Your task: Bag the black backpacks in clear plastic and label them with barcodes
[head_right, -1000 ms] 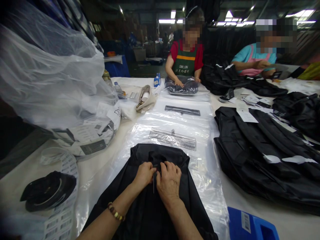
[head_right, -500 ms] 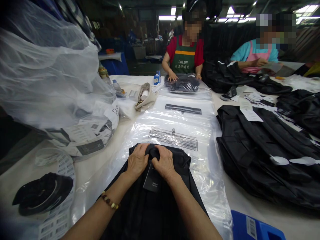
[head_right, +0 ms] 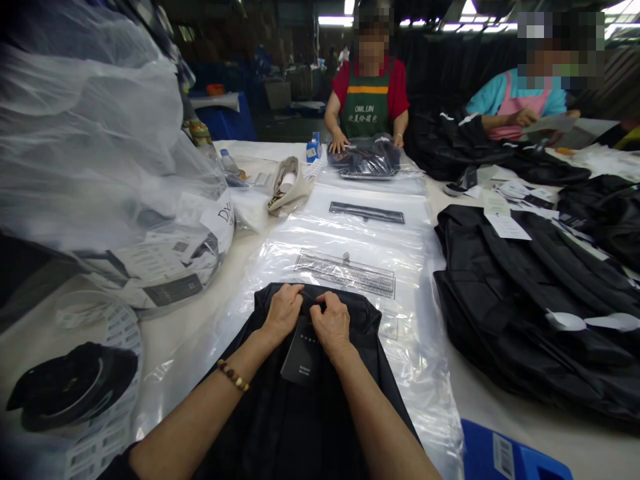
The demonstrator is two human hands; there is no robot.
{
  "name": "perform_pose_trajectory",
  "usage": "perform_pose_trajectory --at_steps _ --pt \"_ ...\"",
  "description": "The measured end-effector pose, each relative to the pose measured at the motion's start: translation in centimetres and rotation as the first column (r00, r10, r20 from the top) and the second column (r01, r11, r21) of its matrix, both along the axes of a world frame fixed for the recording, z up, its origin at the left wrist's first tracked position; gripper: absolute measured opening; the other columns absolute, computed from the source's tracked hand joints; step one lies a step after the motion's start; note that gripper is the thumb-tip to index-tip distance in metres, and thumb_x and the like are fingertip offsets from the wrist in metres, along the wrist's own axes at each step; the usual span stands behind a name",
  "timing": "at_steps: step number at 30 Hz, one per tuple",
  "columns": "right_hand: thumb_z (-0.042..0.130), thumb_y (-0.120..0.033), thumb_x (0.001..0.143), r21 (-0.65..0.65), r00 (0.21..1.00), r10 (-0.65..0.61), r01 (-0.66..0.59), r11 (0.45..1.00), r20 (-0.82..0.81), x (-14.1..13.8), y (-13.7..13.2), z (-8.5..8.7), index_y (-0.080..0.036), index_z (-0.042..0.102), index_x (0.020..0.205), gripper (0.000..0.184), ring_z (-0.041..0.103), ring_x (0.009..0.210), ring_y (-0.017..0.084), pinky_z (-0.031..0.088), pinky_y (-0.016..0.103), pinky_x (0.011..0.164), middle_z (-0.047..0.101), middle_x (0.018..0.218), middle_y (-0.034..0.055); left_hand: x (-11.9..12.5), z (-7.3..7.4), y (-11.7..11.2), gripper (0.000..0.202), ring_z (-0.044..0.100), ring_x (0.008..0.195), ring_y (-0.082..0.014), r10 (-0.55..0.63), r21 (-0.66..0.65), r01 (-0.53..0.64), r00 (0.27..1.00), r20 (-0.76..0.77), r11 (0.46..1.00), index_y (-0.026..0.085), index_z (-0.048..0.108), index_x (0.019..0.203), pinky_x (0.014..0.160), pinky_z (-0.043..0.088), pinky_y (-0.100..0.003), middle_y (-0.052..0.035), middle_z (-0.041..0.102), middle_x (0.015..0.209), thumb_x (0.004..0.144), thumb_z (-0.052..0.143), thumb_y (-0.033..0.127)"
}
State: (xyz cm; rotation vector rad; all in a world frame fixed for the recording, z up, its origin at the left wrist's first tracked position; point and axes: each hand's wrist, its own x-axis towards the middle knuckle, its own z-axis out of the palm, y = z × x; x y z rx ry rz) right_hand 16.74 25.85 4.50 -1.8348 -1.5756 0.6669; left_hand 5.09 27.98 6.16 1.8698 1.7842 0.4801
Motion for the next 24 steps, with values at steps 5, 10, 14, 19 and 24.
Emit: perform_pose_trajectory --at_steps 5,10,14,19,24 --pt "0.044 -0.018 0.068 -0.053 0.998 -0.005 0.009 0.999 0.063 0.3 -0.8 -0.1 -0.02 0.059 0.071 0.015 0.057 0.075 0.022 0.041 0.037 0.077 0.063 0.077 0.0044 0.3 -1.1 0.4 0.039 0.059 0.088 -0.0179 0.157 -0.023 -0.156 0.986 0.054 0.988 0.008 0.059 0.108 0.083 0.047 -0.028 -0.0106 0.061 0.091 0.081 0.031 0.01" --pt "0.049 -0.025 0.072 -0.074 0.998 0.046 -0.043 0.996 0.039 1.4 -1.4 -0.2 -0.02 0.06 0.089 0.021 0.059 0.082 0.022 0.044 0.038 0.077 0.064 0.091 0.0054 0.0 -0.9 0.0 0.037 0.058 0.094 -0.0186 0.178 -0.015 -0.177 0.98 0.084 0.984 0.009 0.055 0.114 0.086 0.046 -0.029 -0.0106 0.059 0.102 0.078 0.045 0.011" --pt "0.053 -0.034 0.072 0.0 1.0 0.026 -0.026 1.0 -0.01 2.5 -3.0 -0.6 -0.018 0.054 0.109 0.041 0.056 0.1 0.025 0.044 0.041 0.085 0.06 0.11 0.0088 -0.9 -0.1 -3.0 0.045 0.054 0.102 -0.0211 0.175 0.068 -0.175 0.985 0.002 0.982 0.007 0.046 0.12 0.091 0.044 -0.032 -0.0129 0.054 0.11 0.077 0.054 0.013" --pt "0.043 -0.034 0.08 0.16 0.996 0.005 -0.02 0.987 0.089 2.2 -5.8 -1.6 -0.017 0.055 0.106 0.033 0.055 0.1 0.025 0.043 0.044 0.086 0.061 0.105 0.0107 -0.8 0.3 -7.0 0.023 0.055 0.096 -0.0217 0.046 0.036 -0.041 0.986 -0.158 0.999 0.015 0.056 0.105 0.086 0.045 -0.034 -0.0074 0.057 0.097 0.083 0.049 0.016" --pt "0.04 -0.032 0.086 0.282 0.974 0.007 -0.073 0.957 0.228 1.8 -7.4 -2.5 -0.017 0.056 0.107 0.03 0.051 0.107 0.026 0.043 0.045 0.089 0.058 0.111 0.0131 0.5 -0.3 -8.4 0.034 0.059 0.093 -0.0186 0.035 -0.139 -0.047 0.996 -0.081 0.989 0.018 0.051 0.118 0.084 0.046 -0.028 -0.0085 0.054 0.105 0.084 0.047 0.014"
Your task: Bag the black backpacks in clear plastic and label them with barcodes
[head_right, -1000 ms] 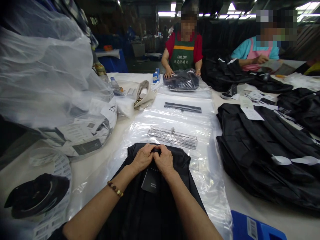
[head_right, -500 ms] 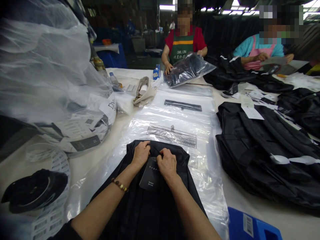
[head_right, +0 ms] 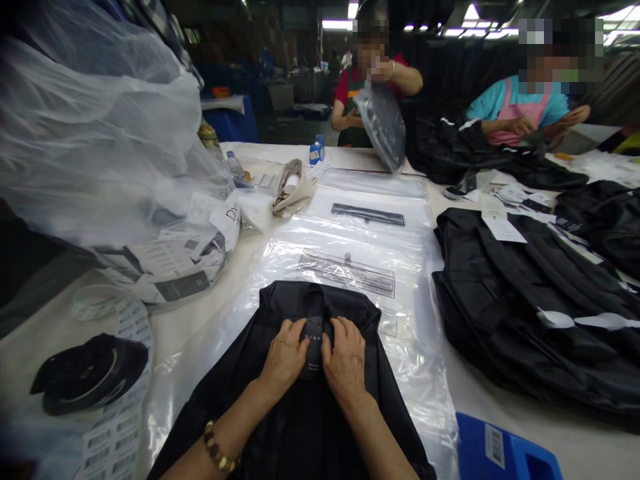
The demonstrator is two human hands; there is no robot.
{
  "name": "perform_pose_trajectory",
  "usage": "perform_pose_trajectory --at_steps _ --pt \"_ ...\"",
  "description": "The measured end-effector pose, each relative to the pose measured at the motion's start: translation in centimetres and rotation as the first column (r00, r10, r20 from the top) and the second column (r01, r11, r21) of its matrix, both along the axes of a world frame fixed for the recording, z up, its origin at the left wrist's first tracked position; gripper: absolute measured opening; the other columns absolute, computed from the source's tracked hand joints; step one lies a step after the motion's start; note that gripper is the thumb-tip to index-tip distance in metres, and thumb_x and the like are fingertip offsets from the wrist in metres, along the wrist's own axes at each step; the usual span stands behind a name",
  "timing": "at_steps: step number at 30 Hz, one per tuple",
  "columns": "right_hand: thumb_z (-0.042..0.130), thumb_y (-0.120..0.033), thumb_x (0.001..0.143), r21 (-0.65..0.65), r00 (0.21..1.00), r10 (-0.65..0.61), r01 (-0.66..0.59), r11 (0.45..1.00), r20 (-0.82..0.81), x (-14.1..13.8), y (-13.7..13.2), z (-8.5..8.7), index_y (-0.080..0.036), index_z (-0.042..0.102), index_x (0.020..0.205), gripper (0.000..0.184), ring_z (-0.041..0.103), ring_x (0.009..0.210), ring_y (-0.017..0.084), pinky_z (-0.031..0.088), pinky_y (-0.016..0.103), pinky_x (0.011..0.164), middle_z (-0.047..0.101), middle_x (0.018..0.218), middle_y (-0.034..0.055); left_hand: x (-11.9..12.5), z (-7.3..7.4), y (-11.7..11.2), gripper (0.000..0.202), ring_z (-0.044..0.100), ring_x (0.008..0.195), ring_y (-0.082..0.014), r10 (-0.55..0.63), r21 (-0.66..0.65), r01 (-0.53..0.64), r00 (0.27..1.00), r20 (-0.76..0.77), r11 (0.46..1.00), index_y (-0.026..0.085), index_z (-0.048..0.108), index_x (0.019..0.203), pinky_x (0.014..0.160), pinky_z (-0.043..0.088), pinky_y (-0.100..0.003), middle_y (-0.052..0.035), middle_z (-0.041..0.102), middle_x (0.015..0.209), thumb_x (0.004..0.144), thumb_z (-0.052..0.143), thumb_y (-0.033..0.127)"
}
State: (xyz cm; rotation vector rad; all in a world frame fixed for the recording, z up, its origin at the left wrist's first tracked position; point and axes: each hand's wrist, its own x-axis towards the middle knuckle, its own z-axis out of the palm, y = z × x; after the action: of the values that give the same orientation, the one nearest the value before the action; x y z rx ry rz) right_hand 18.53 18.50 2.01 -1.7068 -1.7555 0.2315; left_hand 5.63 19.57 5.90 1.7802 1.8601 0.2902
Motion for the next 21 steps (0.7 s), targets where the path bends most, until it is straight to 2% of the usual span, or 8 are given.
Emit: perform_pose_trajectory --at_steps 4,8,10,13,16,21 --pt "0.042 -0.035 0.087 0.013 0.998 0.004 -0.003 1.0 -0.058 0.4 -0.6 -0.9 -0.017 0.056 0.107 0.03 0.049 0.11 0.026 0.044 0.047 0.092 0.055 0.114 0.0147 0.9 -0.9 -1.2 0.045 0.056 0.105 -0.0189 0.012 -0.034 -0.009 0.998 0.06 0.999 0.012 0.042 0.128 0.09 0.044 -0.026 -0.0128 0.053 0.115 0.083 0.046 0.009" --pt "0.041 -0.034 0.088 0.006 0.989 0.018 -0.017 1.0 -0.15 0.7 -1.3 -1.5 -0.016 0.054 0.111 0.032 0.048 0.114 0.026 0.044 0.049 0.095 0.052 0.12 0.0156 1.1 -1.2 -1.8 0.042 0.059 0.097 -0.0207 -0.075 -0.012 0.075 0.996 -0.053 0.997 0.013 0.045 0.127 0.083 0.049 -0.03 -0.012 0.056 0.11 0.085 0.043 0.012" --pt "0.04 -0.031 0.089 0.006 0.988 0.034 -0.034 0.999 -0.148 0.6 -1.9 -1.7 -0.016 0.051 0.116 0.033 0.045 0.119 0.026 0.043 0.05 0.097 0.049 0.126 0.0156 0.8 -1.0 -1.5 0.042 0.056 0.101 -0.0215 -0.111 0.068 0.118 0.988 -0.105 0.991 0.014 0.046 0.125 0.087 0.047 -0.032 -0.0112 0.057 0.11 0.084 0.042 0.011" --pt "0.039 -0.026 0.089 0.032 0.993 0.034 -0.03 0.999 -0.117 0.4 -2.5 -2.3 -0.017 0.048 0.122 0.035 0.042 0.123 0.027 0.043 0.051 0.098 0.045 0.131 0.0153 0.3 -0.8 -0.8 0.049 0.047 0.113 -0.0239 -0.219 0.147 0.236 0.968 -0.123 0.961 0.014 0.04 0.132 0.095 0.041 -0.038 -0.0121 0.052 0.124 0.083 0.042 0.012" --pt "0.039 -0.021 0.088 0.067 0.996 0.018 -0.012 0.998 -0.089 0.0 -2.8 -2.6 -0.019 0.047 0.124 0.037 0.041 0.124 0.027 0.043 0.051 0.098 0.046 0.131 0.0143 0.1 -1.0 -0.4 0.054 0.044 0.116 -0.0237 -0.3 0.096 0.31 0.948 -0.104 0.946 0.016 0.037 0.134 0.096 0.039 -0.041 -0.0107 0.048 0.132 0.081 0.04 0.01" --pt "0.04 -0.016 0.085 0.082 0.995 0.016 -0.008 0.997 -0.103 -0.1 -2.8 -2.6 -0.018 0.049 0.124 0.04 0.041 0.125 0.027 0.043 0.051 0.099 0.048 0.131 0.0139 0.8 -1.0 0.5 0.062 0.041 0.119 -0.0206 -0.289 0.058 0.296 0.952 -0.099 0.954 0.018 0.037 0.134 0.094 0.037 -0.037 -0.0085 0.049 0.132 0.074 0.039 0.003"
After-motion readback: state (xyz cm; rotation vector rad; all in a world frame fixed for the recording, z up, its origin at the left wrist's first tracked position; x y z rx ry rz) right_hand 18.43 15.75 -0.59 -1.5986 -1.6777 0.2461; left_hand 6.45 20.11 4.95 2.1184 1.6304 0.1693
